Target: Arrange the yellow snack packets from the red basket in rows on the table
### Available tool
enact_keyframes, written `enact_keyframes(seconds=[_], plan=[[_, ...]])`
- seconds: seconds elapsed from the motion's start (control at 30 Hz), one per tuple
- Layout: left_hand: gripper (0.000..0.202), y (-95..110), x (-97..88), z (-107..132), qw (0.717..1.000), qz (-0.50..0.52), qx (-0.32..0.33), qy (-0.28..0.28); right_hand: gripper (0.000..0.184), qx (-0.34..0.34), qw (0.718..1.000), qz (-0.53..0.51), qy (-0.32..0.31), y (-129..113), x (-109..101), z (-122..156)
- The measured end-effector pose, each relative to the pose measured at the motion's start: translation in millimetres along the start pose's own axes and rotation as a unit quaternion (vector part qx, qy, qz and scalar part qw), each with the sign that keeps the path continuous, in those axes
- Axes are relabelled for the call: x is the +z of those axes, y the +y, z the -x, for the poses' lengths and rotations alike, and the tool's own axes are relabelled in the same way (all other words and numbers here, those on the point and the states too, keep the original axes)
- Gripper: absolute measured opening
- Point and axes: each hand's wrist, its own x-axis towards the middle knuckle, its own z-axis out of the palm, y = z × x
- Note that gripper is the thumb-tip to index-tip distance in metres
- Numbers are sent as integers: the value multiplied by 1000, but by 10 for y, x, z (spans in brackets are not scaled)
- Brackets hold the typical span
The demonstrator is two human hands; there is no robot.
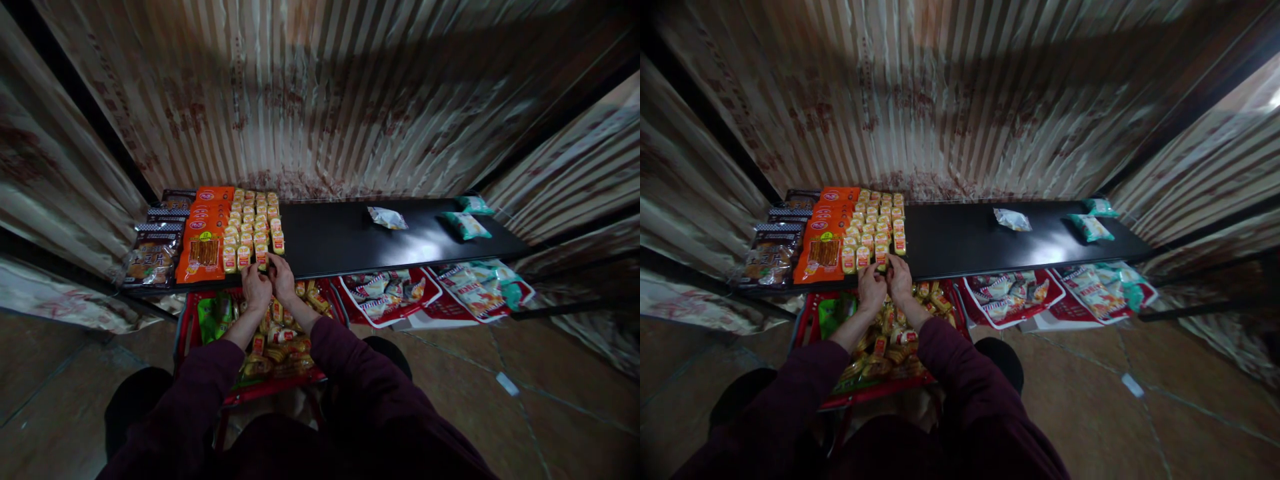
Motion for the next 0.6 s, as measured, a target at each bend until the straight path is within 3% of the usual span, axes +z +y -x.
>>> enact_keyframes(seconds=[0.33, 0.47, 0.6], plan=[[38, -27, -100, 112, 1000, -4, 24, 14, 45, 12, 1000, -2, 17, -66, -172, 247], [37, -158, -124, 303, 999, 7, 51, -2, 45, -8, 1000, -18, 12, -57, -255, 494], [32, -388, -96, 551, 998, -31, 22, -45, 49, -11, 1000, -19, -9, 56, -260, 821]])
